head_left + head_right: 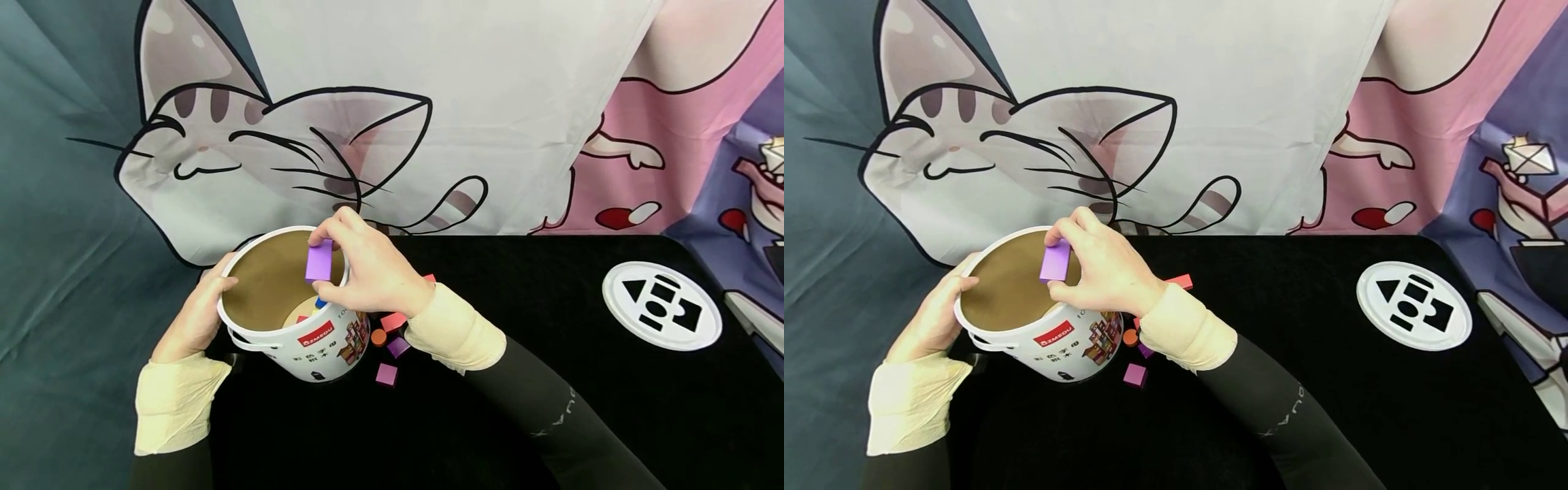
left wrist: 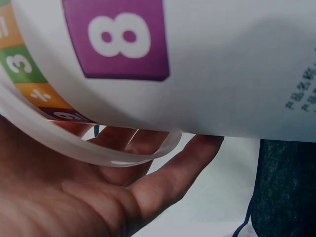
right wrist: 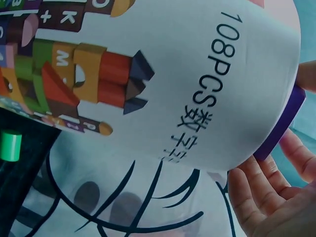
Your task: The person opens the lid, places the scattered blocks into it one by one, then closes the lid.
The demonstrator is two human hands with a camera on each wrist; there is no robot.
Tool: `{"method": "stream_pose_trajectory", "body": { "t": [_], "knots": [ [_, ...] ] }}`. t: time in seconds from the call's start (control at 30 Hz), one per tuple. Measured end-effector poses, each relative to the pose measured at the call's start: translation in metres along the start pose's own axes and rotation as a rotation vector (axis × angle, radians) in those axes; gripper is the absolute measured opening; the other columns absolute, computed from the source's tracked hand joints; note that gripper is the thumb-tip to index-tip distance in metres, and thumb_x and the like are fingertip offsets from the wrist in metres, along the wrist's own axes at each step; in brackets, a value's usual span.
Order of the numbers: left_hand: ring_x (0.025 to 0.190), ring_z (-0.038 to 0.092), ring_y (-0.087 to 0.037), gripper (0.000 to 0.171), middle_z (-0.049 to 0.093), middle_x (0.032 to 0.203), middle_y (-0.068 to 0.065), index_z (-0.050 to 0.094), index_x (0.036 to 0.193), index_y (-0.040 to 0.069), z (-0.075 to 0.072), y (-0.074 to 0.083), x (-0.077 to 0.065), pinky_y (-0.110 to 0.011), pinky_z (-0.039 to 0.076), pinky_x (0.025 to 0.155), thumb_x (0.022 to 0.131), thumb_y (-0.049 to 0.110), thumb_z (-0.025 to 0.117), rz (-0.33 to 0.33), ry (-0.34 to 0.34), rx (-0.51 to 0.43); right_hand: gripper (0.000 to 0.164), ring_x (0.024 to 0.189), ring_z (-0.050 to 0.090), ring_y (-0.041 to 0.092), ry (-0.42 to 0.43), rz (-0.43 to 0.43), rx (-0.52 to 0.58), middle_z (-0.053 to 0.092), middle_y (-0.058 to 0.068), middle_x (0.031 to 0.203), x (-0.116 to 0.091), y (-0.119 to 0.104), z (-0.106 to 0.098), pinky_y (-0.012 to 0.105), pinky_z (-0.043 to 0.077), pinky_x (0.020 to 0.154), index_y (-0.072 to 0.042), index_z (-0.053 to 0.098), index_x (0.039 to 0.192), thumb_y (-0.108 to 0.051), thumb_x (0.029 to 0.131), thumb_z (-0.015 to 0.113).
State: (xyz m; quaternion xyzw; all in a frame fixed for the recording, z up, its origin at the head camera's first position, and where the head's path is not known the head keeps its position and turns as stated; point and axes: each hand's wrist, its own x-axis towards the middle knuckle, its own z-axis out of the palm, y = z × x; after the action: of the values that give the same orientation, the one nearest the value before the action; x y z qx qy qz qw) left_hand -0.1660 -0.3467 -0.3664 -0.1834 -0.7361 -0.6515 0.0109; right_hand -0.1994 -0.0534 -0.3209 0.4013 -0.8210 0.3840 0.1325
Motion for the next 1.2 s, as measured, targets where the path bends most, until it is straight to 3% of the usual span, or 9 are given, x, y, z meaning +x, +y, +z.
{"method": "stream_pose_trajectory", "body": {
  "t": [0.63,0.77,0.9,1.2],
  "knots": [
    [0.113,0.048,-0.018,0.051,0.055,0.128,-0.007,0.049,0.138,-0.002,0.0,-0.004,0.001,-0.027,0.036,0.094,0.091,-0.005,0.029,-0.002,0.012,0.023,0.046,0.092,0.051,0.004,-0.019,-0.069,-0.034,0.048,-0.005,0.113,0.006,-0.013,0.004,0.019,0.041,0.078,-0.018,0.06,0.116,-0.035,0.075,0.071],
    [0.112,0.048,-0.019,0.05,0.055,0.127,-0.008,0.049,0.138,-0.003,0.0,-0.004,0.001,-0.027,0.037,0.093,0.091,-0.004,0.03,-0.007,0.01,0.027,0.068,0.114,0.052,0.013,-0.045,-0.15,-0.067,0.047,0.002,0.133,0.005,-0.012,0.006,0.025,0.04,0.093,-0.017,0.056,0.132,-0.05,0.075,0.073],
    [0.112,0.048,-0.019,0.05,0.055,0.128,-0.008,0.049,0.138,-0.002,0.0,-0.003,0.0,-0.027,0.037,0.093,0.092,-0.003,0.03,-0.009,0.011,0.031,0.09,0.136,0.04,0.022,-0.064,-0.203,-0.126,0.035,0.009,0.154,0.002,-0.011,0.006,0.037,0.033,0.107,-0.02,0.045,0.147,-0.071,0.074,0.063],
    [0.112,0.05,-0.019,0.051,0.055,0.129,-0.008,0.049,0.139,-0.001,-0.001,-0.002,-0.001,-0.027,0.04,0.092,0.092,-0.004,0.03,-0.015,0.009,0.03,0.093,0.141,0.035,0.02,-0.074,-0.206,-0.133,0.033,0.009,0.156,-0.004,-0.003,0.002,0.042,0.031,0.108,-0.017,0.044,0.148,-0.073,0.076,0.058]
  ]
}}
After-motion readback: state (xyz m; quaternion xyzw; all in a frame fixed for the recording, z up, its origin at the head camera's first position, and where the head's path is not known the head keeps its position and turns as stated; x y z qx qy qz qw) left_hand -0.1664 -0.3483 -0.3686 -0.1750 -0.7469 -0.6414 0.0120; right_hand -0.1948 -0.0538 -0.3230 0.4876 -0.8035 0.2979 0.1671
